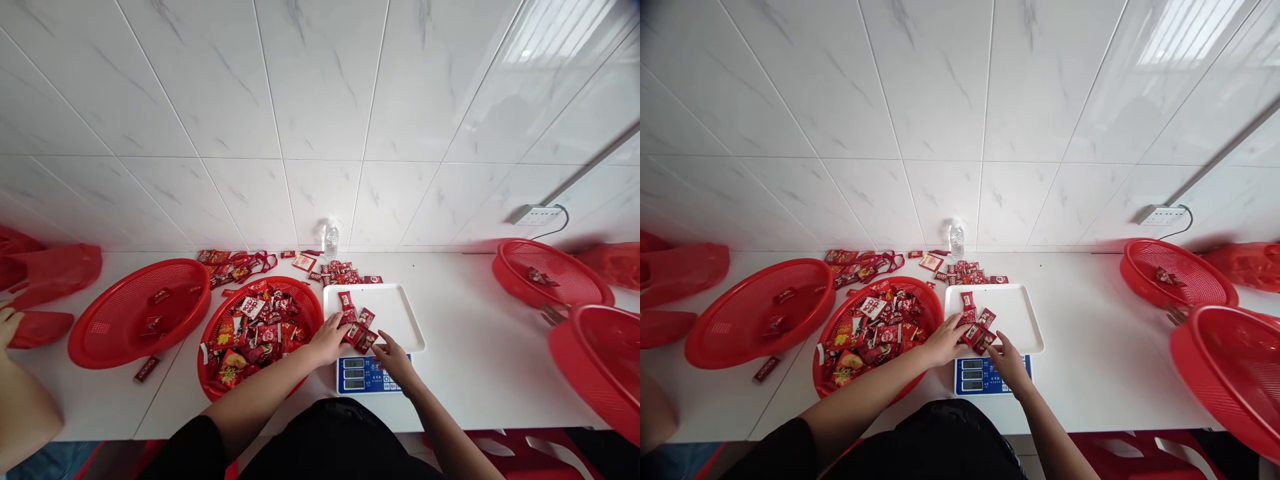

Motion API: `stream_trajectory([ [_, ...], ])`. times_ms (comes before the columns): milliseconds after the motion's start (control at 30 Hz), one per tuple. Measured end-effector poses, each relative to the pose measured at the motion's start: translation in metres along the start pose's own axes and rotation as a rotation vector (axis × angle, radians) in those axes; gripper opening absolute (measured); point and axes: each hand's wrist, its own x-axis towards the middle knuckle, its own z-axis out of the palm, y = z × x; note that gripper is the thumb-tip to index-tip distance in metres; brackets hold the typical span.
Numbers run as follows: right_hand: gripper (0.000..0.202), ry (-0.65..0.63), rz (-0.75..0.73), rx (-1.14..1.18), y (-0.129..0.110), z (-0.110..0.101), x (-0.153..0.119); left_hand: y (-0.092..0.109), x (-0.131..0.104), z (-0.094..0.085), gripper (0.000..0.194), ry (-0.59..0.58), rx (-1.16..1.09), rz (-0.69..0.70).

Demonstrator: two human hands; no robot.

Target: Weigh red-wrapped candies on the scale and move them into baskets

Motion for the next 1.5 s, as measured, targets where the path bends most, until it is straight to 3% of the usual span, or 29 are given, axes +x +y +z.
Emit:
stream_trajectory([
  [133,0.060,-0.003,-0.026,-0.044,0.004,0.001,0.002,-0.001,-0.006,-0.005,0.030,0.070,-0.063,0.071],
  [233,0.051,-0.022,-0.046,-0.164,0.009,0.004,0.004,-0.007,-0.015,-0.007,0.018,0.192,-0.118,0.113],
  [367,0.042,0.022,-0.125,-0.446,0.009,0.004,0.009,-0.031,-0.030,-0.007,0.022,0.430,-0.143,-0.033],
  [433,0.041,0.052,-0.163,-0.519,0.003,0.003,0.014,-0.048,-0.040,-0.005,0.024,0.460,-0.110,-0.150],
  [567,0.043,0.077,-0.268,-0.639,-0.018,0.011,0.036,-0.076,-0.065,0.002,0.033,0.309,0.014,-0.285],
  [733,0.053,-0.031,-0.343,-0.804,-0.043,0.037,0.080,-0.083,-0.082,0.007,0.049,0.109,0.090,-0.366],
  [933,0.056,-0.125,-0.338,-0.920,-0.046,0.050,0.105,-0.086,-0.085,0.007,0.048,0.066,0.072,-0.361],
  [1067,0.050,-0.133,-0.356,-0.940,-0.040,0.042,0.097,-0.094,-0.080,0.006,0.044,0.107,0.103,-0.320],
  [1267,0.050,-0.046,-0.393,-0.888,-0.031,0.034,0.068,-0.102,-0.043,0.001,0.044,0.070,0.151,-0.324],
  [1500,0.045,0.058,-0.539,-0.614,-0.010,0.020,0.027,-0.097,-0.025,-0.002,0.031,0.030,0.221,-0.375],
])
